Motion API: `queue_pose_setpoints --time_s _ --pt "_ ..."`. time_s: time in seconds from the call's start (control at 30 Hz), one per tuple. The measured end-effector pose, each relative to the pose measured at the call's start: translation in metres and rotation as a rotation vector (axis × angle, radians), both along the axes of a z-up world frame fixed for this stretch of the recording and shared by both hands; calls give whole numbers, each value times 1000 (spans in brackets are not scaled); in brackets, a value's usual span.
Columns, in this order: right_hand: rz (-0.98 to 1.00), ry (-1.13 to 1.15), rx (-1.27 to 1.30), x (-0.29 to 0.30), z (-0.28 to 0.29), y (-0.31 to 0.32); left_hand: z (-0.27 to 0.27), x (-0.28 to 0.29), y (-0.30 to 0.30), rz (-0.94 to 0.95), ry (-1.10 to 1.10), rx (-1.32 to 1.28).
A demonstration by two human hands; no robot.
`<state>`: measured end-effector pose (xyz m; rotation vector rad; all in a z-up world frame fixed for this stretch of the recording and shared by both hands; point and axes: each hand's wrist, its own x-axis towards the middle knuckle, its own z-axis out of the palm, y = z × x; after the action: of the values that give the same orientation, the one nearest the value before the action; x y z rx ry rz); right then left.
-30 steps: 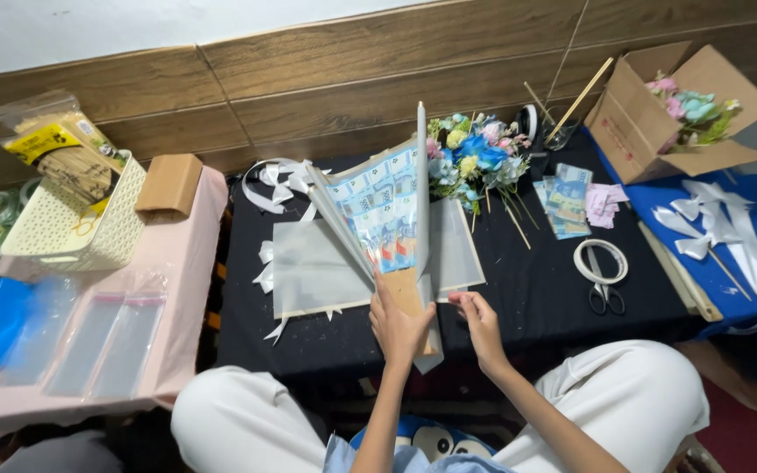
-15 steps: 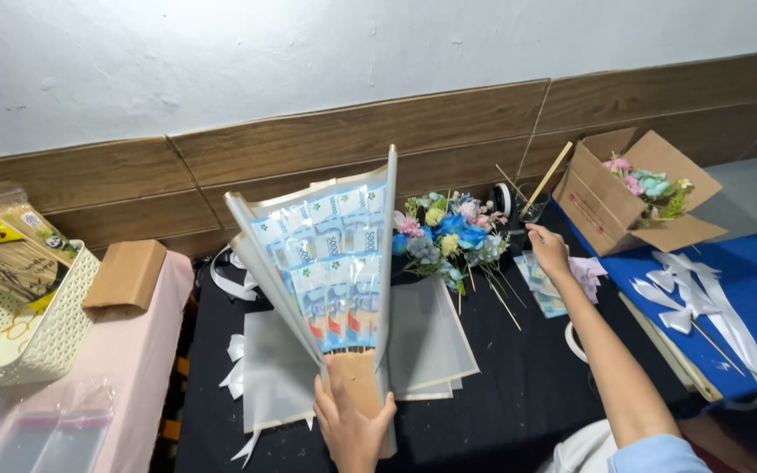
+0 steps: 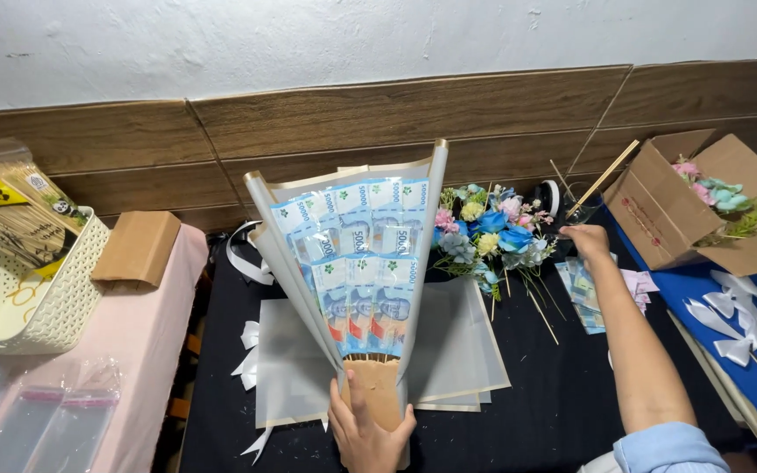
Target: Assembling and wrapping a money bouquet using banknotes, decorative paper, and tape.
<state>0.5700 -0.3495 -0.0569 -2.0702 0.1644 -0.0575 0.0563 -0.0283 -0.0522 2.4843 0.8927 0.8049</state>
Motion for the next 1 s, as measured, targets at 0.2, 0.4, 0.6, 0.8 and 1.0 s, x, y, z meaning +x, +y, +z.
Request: queue_pose_setpoints --time_s 0.2,0.4,0.6,0.8,1.0 --pt "-107 223 58 -28 44 3 17 -4 -1 -3 -24 -7" --pt "-115 228 114 -35 25 -9 21 -6 -5 -34 -44 -21" --pt "-134 231 294 -42 -2 -5 13 -4 -7 -28 -23 -45" --pt "-77 -88 221 -67 -9 8 14 -4 -7 -51 -17 -92" --pt "-132 -339 -227 -67 -18 15 12 -3 -11 -48 -42 -140"
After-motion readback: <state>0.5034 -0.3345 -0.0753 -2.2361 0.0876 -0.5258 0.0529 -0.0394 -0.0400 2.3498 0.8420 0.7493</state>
